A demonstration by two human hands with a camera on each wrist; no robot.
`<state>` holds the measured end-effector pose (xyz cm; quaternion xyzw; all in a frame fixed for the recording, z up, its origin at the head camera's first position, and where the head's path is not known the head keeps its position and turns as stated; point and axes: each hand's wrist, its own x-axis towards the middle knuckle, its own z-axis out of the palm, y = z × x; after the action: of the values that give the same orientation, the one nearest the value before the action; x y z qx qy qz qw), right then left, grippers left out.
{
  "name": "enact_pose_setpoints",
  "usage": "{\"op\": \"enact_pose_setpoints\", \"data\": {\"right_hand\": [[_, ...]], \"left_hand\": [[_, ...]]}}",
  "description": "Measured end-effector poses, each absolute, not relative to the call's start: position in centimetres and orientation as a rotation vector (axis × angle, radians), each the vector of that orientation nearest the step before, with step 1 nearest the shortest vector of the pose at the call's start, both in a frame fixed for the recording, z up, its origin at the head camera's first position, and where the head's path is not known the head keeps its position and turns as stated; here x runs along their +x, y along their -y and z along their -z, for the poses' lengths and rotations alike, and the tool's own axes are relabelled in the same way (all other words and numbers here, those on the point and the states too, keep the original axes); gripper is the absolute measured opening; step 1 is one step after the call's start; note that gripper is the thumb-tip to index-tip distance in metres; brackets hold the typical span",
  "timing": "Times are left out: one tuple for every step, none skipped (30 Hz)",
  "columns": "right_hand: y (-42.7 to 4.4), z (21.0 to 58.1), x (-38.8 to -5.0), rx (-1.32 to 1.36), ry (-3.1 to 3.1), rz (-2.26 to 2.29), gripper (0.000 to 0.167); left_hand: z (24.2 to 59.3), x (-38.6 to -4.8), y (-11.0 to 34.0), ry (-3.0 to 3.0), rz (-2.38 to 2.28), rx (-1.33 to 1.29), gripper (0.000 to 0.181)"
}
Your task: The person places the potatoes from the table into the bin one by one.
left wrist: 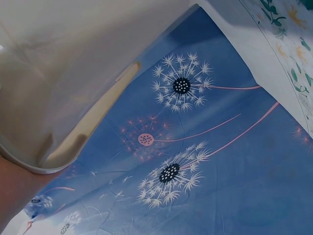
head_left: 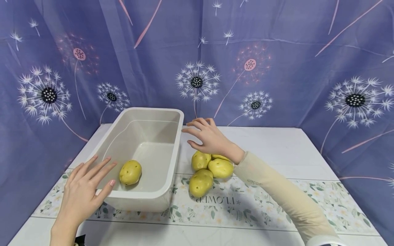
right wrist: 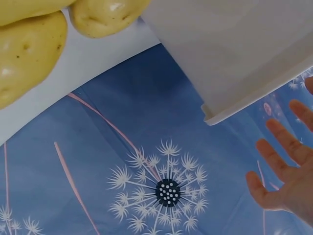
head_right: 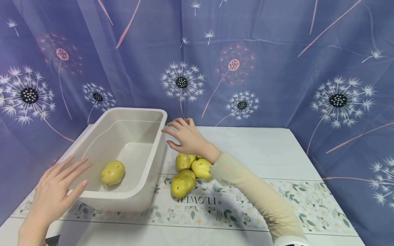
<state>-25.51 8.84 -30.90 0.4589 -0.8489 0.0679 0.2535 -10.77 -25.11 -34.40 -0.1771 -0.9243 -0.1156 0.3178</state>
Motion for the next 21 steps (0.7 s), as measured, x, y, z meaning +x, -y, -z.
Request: {"op": "enact_pose_setpoints", "data": {"right_hand": [[-8.9,31.0,-25.5,1.246,2.308,-0.187,0.035],[-9.0,31.1,-25.4,1.249,2.309,-0.196,0.034],[-9.1,31.3,-25.4,1.252,2.309,-0.203,0.035],[-9.2,31.4,-25.4,1.252,2.307,-0.206,0.035],[-9.3,31.5,-25.4,1.254,2.305,-0.21,0.035],[-9.4,31.6,-25.4,1.255,2.304,-0.213,0.035],[-9.4,31.8,-25.4,1.258,2.303,-0.213,0.035],[-9.5,31.9,-25.4,1.261,2.3,-0.216,0.035],[-9.6,32.0,-25.4,1.262,2.297,-0.211,0.035],[-9.7,32.1,-25.4,1.262,2.294,-0.206,0.035],[-9.7,32.3,-25.3,1.265,2.291,-0.203,0.035],[-9.8,32.3,-25.3,1.266,2.288,-0.201,0.035],[-9.8,32.4,-25.3,1.268,2.286,-0.198,0.035],[-9.9,32.5,-25.2,1.267,2.285,-0.194,0.035],[-10.0,32.6,-25.1,1.266,2.285,-0.188,0.035],[-10.0,32.7,-25.1,1.266,2.285,-0.188,0.035],[-10.1,32.8,-25.0,1.265,2.281,-0.188,0.035],[-10.1,32.9,-25.0,1.265,2.276,-0.19,0.035],[-10.2,33.0,-25.0,1.266,2.27,-0.19,0.035],[-10.2,33.1,-25.0,1.265,2.26,-0.183,0.034],[-10.3,33.2,-24.9,1.268,2.251,-0.183,0.034]], "left_hand": [[34.4,-10.8,25.1,2.432,0.304,-0.466,0.042],[34.4,-10.8,25.1,2.432,0.304,-0.467,0.042],[34.4,-10.8,25.1,2.433,0.305,-0.467,0.042],[34.4,-10.8,25.1,2.434,0.305,-0.468,0.042],[34.4,-10.8,25.1,2.434,0.303,-0.469,0.042],[34.4,-10.8,25.1,2.435,0.301,-0.469,0.042],[34.4,-10.8,25.1,2.435,0.3,-0.469,0.042],[34.4,-10.8,25.1,2.435,0.3,-0.469,0.042],[34.4,-10.7,25.1,2.434,0.299,-0.469,0.042],[34.4,-10.7,25.1,2.434,0.298,-0.469,0.042],[34.4,-10.7,25.1,2.433,0.298,-0.469,0.042],[34.5,-10.8,25.1,2.431,0.299,-0.47,0.042],[34.5,-10.8,25.1,2.43,0.3,-0.471,0.042],[34.5,-10.8,25.1,2.429,0.3,-0.471,0.042],[34.5,-10.8,25.1,2.429,0.301,-0.472,0.042],[34.5,-10.8,25.1,2.428,0.302,-0.472,0.042],[34.5,-10.8,25.1,2.427,0.303,-0.473,0.042],[34.5,-10.8,25.1,2.427,0.303,-0.473,0.042],[34.5,-10.8,25.2,2.426,0.304,-0.473,0.042],[34.5,-10.8,25.2,2.426,0.304,-0.472,0.042],[34.5,-10.8,25.2,2.425,0.306,-0.473,0.042]]}}
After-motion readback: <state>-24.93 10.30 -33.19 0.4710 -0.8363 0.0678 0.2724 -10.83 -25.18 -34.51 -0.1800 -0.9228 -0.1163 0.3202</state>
